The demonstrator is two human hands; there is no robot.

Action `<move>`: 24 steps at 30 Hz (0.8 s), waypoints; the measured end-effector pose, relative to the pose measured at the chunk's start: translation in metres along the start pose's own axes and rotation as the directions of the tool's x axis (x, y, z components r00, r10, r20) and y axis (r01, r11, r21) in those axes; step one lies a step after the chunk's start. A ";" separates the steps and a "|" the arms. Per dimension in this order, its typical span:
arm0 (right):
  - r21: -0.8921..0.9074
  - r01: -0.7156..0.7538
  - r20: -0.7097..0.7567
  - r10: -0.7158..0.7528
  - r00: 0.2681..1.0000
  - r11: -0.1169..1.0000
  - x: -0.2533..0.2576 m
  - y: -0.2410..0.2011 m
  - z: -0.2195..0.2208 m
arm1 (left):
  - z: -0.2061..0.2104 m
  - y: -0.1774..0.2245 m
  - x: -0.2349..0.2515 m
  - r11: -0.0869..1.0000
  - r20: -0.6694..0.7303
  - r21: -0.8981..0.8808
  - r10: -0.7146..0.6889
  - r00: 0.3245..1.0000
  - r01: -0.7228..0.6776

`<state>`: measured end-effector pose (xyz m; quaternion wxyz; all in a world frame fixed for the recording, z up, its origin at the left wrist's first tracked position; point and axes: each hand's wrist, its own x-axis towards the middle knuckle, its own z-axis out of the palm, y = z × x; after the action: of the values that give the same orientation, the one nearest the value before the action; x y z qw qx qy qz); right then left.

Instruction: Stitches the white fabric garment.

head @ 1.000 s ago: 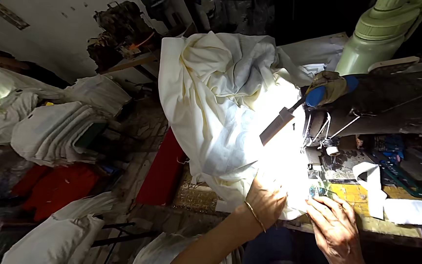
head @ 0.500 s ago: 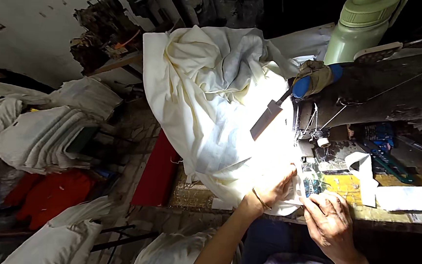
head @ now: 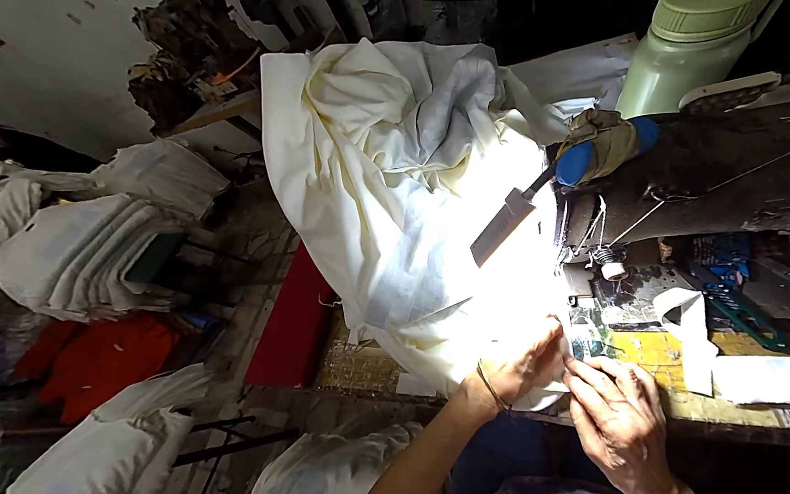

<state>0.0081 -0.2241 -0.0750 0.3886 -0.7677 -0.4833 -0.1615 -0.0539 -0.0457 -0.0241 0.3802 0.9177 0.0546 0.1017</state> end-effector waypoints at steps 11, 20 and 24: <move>0.011 0.000 0.002 -0.001 1.000 1.000 -0.001 0.000 -0.001 | 0.004 -0.004 0.005 0.985 -0.077 0.136 0.116 0.990 -0.105; 0.080 0.046 -0.058 -0.042 0.997 0.996 -0.010 0.005 0.000 | -0.001 0.008 -0.025 0.989 -0.038 0.022 0.149 0.988 -0.148; 0.110 0.053 -0.052 -0.047 0.998 0.993 -0.010 0.007 -0.001 | 0.004 0.009 -0.029 0.993 -0.121 0.033 0.120 0.985 -0.117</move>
<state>0.0094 -0.2327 -0.0834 0.4383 -0.7284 -0.5008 -0.1630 -0.0813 -0.0597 -0.0250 0.3577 0.9161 0.0243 0.1796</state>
